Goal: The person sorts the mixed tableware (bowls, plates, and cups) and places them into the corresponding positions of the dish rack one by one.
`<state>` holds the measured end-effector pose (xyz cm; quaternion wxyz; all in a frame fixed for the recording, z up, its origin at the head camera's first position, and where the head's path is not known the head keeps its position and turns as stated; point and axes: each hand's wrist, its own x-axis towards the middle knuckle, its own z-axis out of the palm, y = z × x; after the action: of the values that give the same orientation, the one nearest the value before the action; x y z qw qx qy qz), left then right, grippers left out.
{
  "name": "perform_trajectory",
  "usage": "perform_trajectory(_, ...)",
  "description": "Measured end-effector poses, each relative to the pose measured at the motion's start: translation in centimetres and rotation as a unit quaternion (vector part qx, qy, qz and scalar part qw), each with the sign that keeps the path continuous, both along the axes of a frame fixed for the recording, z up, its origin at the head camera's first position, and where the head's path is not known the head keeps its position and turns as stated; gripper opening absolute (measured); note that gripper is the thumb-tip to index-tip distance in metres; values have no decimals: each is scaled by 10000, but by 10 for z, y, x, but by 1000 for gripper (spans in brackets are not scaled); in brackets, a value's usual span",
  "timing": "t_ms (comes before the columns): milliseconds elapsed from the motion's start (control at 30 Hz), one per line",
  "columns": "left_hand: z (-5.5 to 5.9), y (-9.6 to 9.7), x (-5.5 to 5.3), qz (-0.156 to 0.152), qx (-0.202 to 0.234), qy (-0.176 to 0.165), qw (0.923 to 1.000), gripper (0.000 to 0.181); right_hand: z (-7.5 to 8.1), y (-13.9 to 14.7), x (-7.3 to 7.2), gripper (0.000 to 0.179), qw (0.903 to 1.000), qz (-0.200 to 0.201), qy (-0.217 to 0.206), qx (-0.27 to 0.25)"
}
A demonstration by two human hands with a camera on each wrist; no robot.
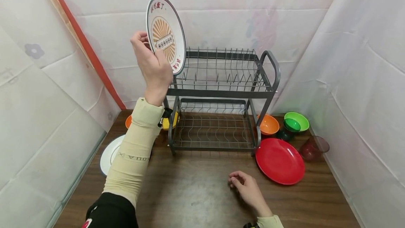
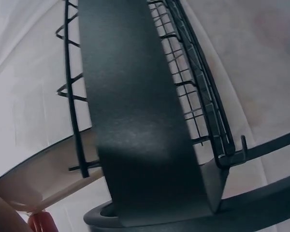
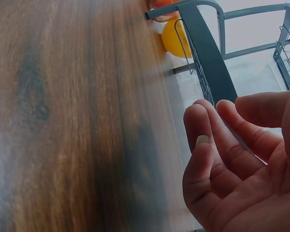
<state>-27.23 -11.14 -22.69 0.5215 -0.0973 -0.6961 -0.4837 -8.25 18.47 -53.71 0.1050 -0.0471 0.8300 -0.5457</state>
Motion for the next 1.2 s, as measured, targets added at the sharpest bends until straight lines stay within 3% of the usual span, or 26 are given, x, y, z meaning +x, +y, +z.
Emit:
perform_trajectory(267, -6, 4, -5, 121, -268, -238, 9993, 37, -4, 0, 1, 18, 10000, 7, 72, -31)
perform_trajectory(467, -11, 8, -10, 174, -561, -35, 9983, 37, -3, 1, 2, 18, 9999, -49, -4, -110)
perform_trajectory(933, -18, 14, -17, 1014, -955, 11, 9902, 41, -6, 2, 4, 18, 9994, -111, -157, -271)
perform_trajectory(1200, -20, 15, -21, 1161, -1139, 59, 9867, 40, -7, 3, 2, 18, 9995, -94, -235, -207)
